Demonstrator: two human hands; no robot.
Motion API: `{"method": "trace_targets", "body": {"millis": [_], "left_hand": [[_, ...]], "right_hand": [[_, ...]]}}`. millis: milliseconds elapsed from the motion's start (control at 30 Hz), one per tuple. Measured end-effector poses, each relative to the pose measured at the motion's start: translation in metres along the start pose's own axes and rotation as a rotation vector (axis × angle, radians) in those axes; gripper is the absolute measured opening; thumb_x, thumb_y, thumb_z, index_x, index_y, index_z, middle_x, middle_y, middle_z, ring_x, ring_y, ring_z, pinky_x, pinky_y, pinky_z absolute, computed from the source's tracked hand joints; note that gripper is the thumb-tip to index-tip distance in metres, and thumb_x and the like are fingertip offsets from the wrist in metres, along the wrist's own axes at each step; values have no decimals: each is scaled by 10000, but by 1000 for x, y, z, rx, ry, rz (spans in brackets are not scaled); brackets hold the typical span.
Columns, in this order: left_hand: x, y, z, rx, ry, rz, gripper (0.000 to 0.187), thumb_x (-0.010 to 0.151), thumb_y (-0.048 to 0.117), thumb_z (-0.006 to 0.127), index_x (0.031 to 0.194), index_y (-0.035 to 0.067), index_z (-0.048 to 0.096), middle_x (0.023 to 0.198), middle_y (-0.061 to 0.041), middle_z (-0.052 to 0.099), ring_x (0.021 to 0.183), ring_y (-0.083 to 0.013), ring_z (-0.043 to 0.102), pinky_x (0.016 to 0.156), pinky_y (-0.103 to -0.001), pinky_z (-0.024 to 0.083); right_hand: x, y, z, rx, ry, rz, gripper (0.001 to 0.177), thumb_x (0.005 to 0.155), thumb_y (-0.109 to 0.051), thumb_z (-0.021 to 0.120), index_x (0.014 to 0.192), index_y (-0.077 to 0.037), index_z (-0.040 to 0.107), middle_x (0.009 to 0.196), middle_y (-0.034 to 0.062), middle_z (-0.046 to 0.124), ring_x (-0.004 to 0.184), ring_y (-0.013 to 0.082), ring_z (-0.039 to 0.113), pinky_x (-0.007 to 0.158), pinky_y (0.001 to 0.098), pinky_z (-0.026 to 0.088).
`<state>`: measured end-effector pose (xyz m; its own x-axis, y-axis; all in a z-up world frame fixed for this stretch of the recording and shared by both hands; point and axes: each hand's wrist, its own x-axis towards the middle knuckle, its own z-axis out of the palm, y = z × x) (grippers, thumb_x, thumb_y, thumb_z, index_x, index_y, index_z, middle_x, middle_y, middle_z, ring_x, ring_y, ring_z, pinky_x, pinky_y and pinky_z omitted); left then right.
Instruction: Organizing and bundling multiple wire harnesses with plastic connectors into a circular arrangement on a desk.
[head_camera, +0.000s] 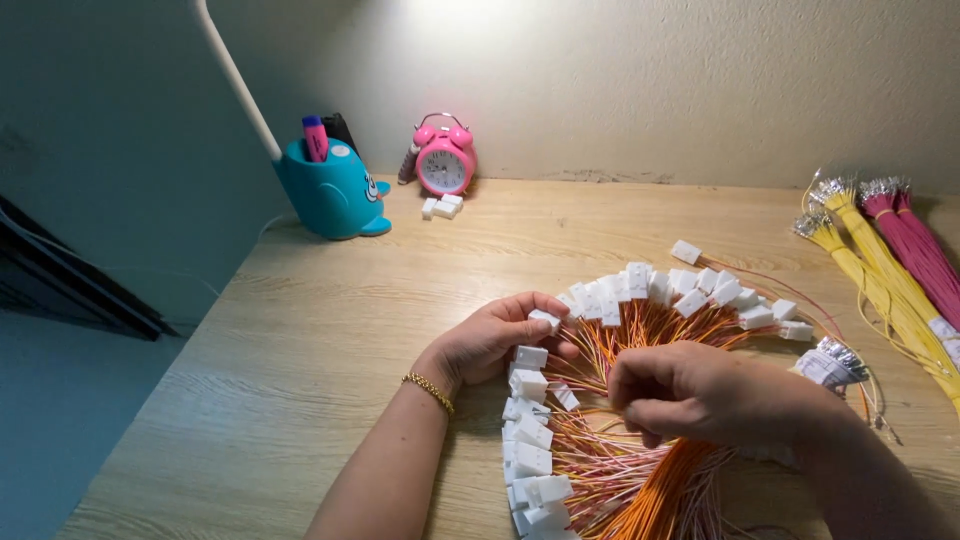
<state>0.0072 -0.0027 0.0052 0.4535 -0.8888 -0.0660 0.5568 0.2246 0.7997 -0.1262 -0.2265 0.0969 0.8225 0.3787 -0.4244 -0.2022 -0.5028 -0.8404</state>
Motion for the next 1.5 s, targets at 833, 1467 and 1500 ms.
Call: {"method": "trace_targets", "body": {"millis": [833,1467,1500], "left_hand": [[5,-6,-3,8,13,36,178,953,83,589,1124,32,590,968,-241,688,888,-313,692,746,-458,601],[1,-2,-1,0,1,24,205,964,69,576,1166,34,582,980,-245,690,905,-305,697,777,-443,596],[2,-2,1,10,11,21,214,958,79,587,1169,40,583,987,-240,695,881,-301,701,763,-435,598]], "right_hand": [[23,-10,45,-399,418,63,188,898,-310,544,844,-179,668,846,-27,698,782,127,608,731,281,457],[25,16,49,-478,421,-166,93,850,-283,659,837,-203,703,775,-46,742,696,117,667,663,271,525],[20,12,48,-462,436,-177,52,818,-247,707,811,-197,720,740,-57,747,646,90,665,617,249,539]]}}
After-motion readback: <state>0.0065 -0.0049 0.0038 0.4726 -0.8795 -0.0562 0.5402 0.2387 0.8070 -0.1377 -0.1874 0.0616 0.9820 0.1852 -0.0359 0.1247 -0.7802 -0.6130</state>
